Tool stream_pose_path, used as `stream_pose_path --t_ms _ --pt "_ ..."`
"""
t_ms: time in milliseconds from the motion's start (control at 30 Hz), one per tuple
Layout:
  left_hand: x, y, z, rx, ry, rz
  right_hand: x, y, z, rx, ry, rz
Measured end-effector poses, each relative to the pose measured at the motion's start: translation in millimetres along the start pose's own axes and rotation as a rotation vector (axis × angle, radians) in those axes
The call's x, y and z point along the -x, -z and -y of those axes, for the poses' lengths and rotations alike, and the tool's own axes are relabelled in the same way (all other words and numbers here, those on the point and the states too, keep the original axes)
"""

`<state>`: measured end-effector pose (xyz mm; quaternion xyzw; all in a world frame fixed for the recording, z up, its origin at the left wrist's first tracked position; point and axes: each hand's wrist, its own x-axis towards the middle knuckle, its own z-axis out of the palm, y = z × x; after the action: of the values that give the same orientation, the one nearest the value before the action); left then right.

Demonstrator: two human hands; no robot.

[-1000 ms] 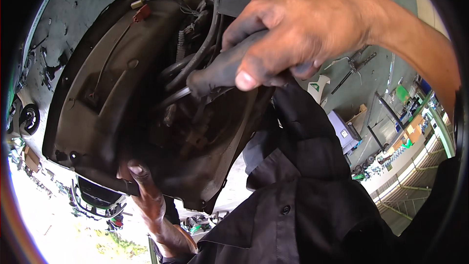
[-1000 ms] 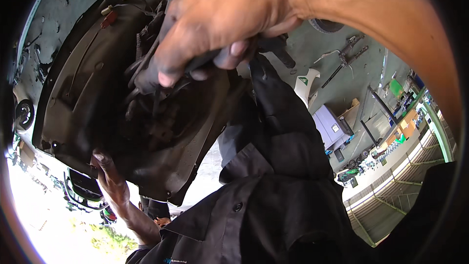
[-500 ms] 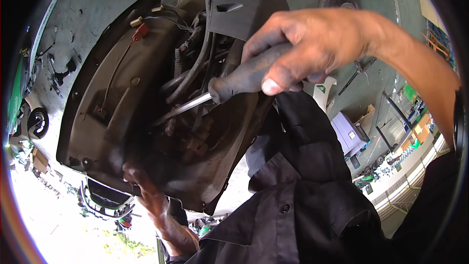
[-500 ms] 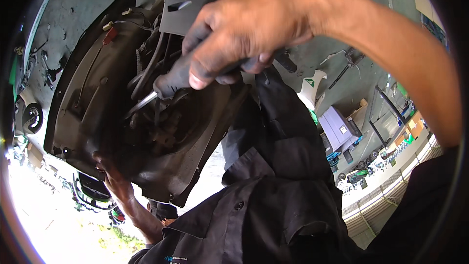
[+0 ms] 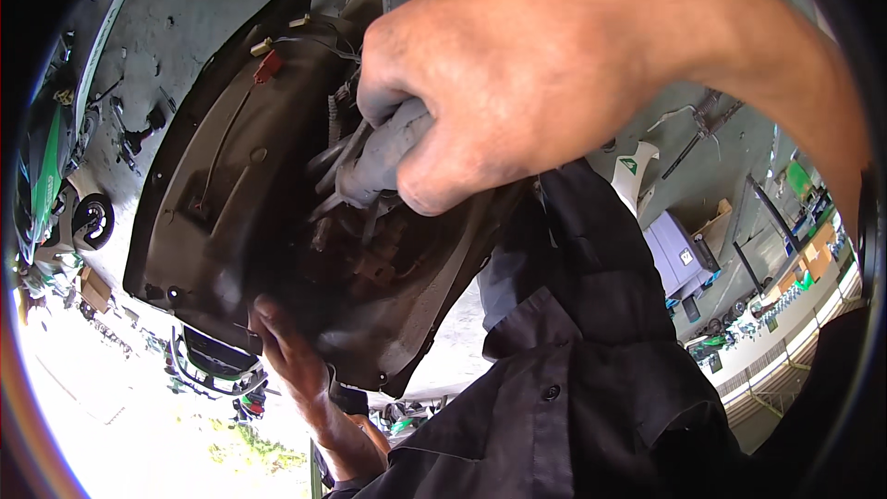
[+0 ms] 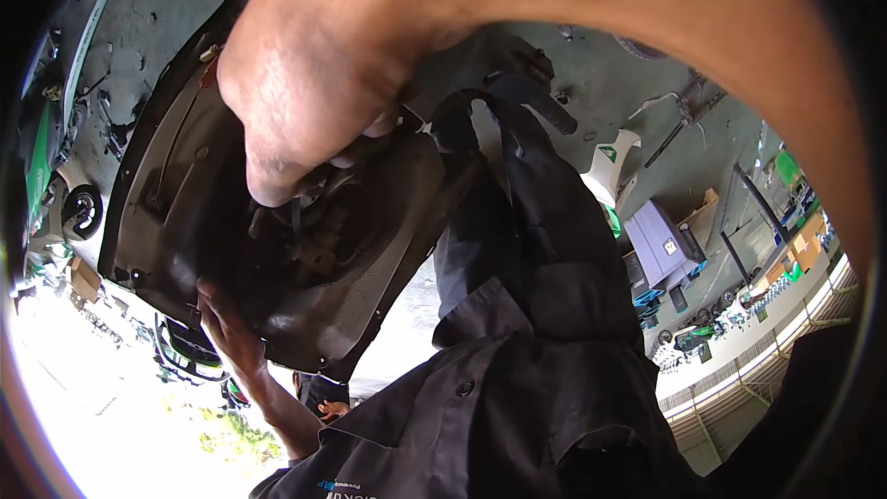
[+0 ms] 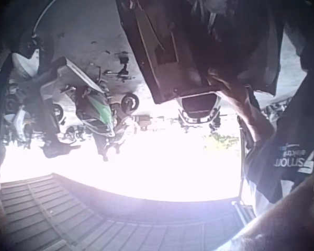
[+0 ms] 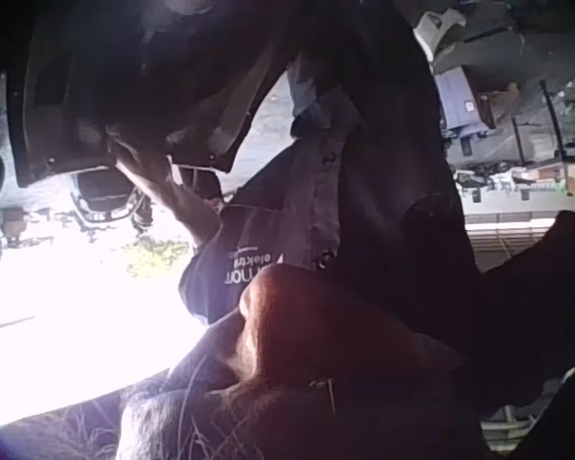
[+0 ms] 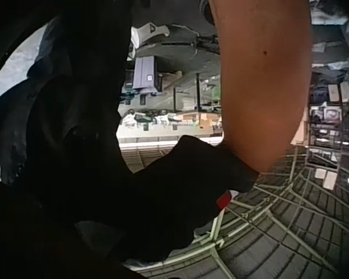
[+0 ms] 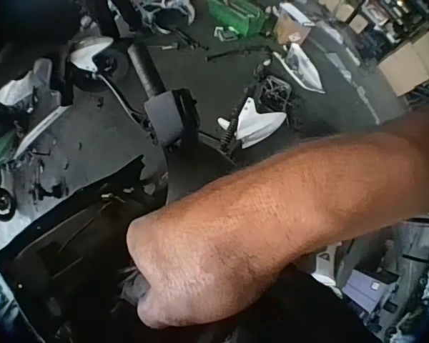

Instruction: The person disassembles motorcycle front fork components by using a screwdriver and a hammer to loosen internal parts, then manually pulls the fork tubes apart and organizes the components in a metal tray.

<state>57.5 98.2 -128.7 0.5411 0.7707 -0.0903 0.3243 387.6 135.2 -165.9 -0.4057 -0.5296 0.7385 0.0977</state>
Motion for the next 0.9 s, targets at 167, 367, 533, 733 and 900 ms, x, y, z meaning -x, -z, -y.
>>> stream_pose_path --t_ms 167,367,533,733,900 --pt "2.1 -2.0 -9.0 -0.138 0.137 0.014 -9.8 -1.6 1.9 0.042 -0.066 0.025" --pt "1.2 -1.5 44.5 0.024 -0.008 -0.079 -12.1 -24.9 4.5 -0.091 -0.296 0.008" --pt "4.6 -10.4 7.6 0.084 0.135 -0.094 -8.6 -24.1 -12.0 -0.535 -0.299 0.05" --pt "2.5 -8.4 0.5 0.121 0.214 0.006 -0.7 -22.4 -14.1 -0.9 -0.359 0.082" --pt "2.0 -2.5 26.0 -0.038 0.117 0.017 -9.7 -46.1 -20.5 0.424 0.696 -0.375"
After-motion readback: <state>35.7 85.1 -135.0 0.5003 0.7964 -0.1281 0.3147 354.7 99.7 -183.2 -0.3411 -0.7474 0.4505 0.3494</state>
